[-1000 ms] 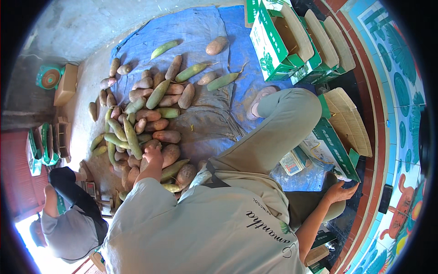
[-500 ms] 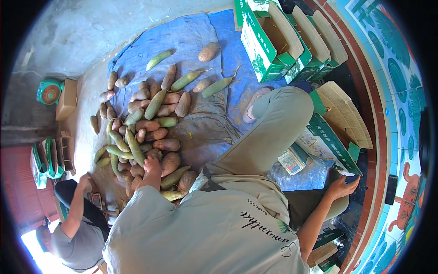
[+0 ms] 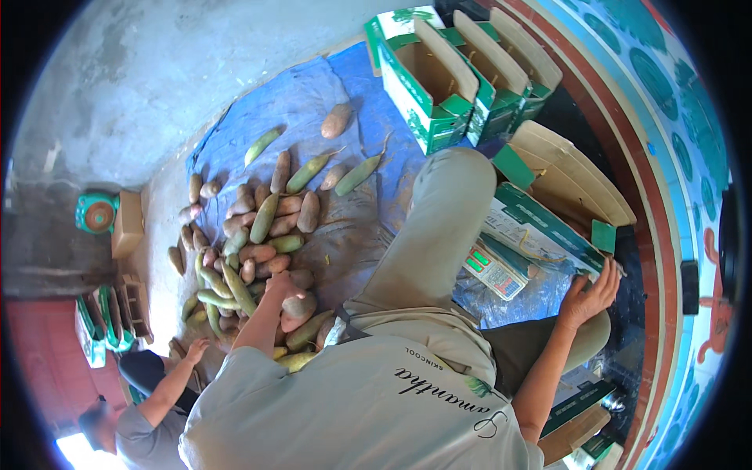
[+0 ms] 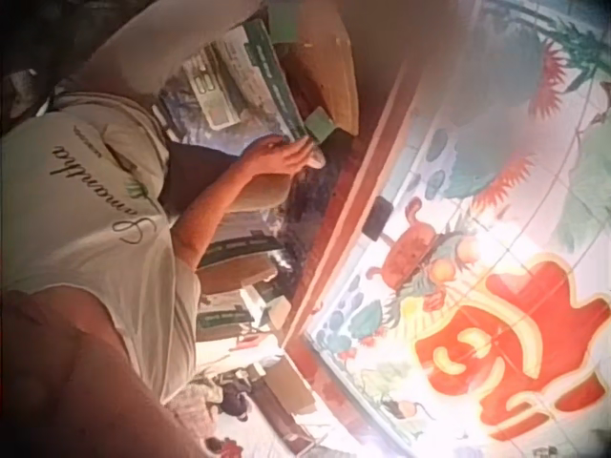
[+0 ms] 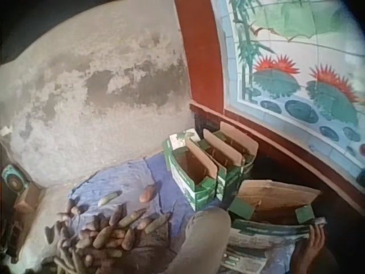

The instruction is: Sorting and packing sweet potatoes into cardboard boxes, weighing them on a digital scale.

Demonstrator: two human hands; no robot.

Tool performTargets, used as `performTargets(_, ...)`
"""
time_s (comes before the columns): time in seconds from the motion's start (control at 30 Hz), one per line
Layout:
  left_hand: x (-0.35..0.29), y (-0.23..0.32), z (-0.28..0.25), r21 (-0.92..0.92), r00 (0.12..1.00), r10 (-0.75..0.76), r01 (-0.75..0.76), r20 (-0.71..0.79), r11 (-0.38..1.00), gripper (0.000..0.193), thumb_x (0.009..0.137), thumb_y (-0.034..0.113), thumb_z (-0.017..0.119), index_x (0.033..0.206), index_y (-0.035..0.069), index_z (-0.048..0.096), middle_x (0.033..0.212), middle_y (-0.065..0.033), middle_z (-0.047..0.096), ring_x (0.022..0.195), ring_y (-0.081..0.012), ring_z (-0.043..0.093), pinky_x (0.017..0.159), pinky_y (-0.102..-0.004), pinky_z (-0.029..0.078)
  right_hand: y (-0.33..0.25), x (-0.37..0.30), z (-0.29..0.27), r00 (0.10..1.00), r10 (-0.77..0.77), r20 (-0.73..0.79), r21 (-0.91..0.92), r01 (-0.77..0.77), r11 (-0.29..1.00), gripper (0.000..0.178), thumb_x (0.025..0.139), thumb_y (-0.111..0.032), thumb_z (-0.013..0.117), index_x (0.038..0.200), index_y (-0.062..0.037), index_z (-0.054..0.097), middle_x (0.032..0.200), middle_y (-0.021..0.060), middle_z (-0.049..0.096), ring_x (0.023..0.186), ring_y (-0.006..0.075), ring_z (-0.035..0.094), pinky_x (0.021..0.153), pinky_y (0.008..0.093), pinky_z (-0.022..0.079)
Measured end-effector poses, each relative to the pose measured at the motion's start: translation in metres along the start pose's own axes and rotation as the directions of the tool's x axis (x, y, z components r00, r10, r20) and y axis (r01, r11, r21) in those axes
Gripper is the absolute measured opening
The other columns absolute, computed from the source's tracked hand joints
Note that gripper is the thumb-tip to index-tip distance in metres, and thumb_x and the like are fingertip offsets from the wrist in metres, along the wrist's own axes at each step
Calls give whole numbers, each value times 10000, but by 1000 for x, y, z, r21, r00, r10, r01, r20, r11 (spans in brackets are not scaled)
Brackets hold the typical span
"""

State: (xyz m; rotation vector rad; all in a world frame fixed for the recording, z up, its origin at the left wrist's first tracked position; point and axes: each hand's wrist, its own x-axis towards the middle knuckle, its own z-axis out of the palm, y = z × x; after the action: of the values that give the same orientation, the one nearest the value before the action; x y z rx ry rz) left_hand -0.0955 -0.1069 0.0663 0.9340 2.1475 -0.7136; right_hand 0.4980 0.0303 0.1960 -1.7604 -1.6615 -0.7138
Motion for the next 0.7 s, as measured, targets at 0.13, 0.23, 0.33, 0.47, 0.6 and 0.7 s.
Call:
performTargets(0.13, 0, 40, -35, -34, 958, 139, -152, -249, 988, 931, 541, 410, 816, 1318, 96, 409, 1250, -194, 483, 1172, -344, 482, 953, -402, 437, -4, 0, -1, 997, 50, 50, 21, -51, 998, 508, 734, -51, 583, 1238, -89, 527, 1183, 122, 529, 1099, 313, 474, 938, 427, 340)
performTargets(0.23, -7, 71, -85, -199, 900, 224, -313, -374, 929, 926, 538, 395, 817, 1308, 84, 406, 1211, -213, 495, 1161, -356, 477, 947, -409, 428, -1, 0, -8, 995, 96, 40, -15, -95, 995, 460, 712, -42, 601, 1169, -93, 576, 1085, 98, 550, 1024, 295, 491, 904, 419, 356)
performTargets(0.33, -18, 103, -130, -180, 702, 307, -528, -643, 830, 871, 546, 376, 815, 1267, 63, 439, 1165, -229, 512, 1096, -363, 506, 928, -418, 425, -6, 0, -14, 993, 113, 22, 77, -115, 990, 302, 678, -8, 602, 971, -77, 613, 1015, 84, 560, 992, 307, 498, 887, 415, 364)
performTargets(0.47, -70, 159, -198, -264, 424, 266, -839, -866, 476, 745, 592, 276, 811, 1202, 9, 475, 1098, -187, 547, 991, -303, 542, 897, -371, 432, -8, -4, -15, 998, 56, -27, 110, -53, 992, 199, 644, 9, 578, 831, -51, 550, 903, 104, 561, 901, 312, 519, 874, 434, 368)
performTargets(0.6, -157, 219, -239, -325, 312, 315, -946, -896, 12, 624, 653, 148, 783, 1179, -15, 489, 1081, -118, 558, 997, -208, 528, 888, -322, 431, -3, -7, -14, 996, 78, 43, 123, -83, 989, 169, 633, 11, 560, 784, -44, 509, 814, 123, 515, 850, 316, 508, 871, 449, 375)
performTargets(0.7, -205, 262, -247, -359, 270, 458, -926, -847, -116, 594, 669, 123, 773, 1180, -4, 496, 1092, -103, 559, 1007, -186, 528, 891, -314, 434, 0, -9, -14, 995, 90, 52, 137, -96, 986, 170, 632, 8, 565, 786, -46, 519, 787, 124, 501, 817, 324, 499, 875, 452, 378)
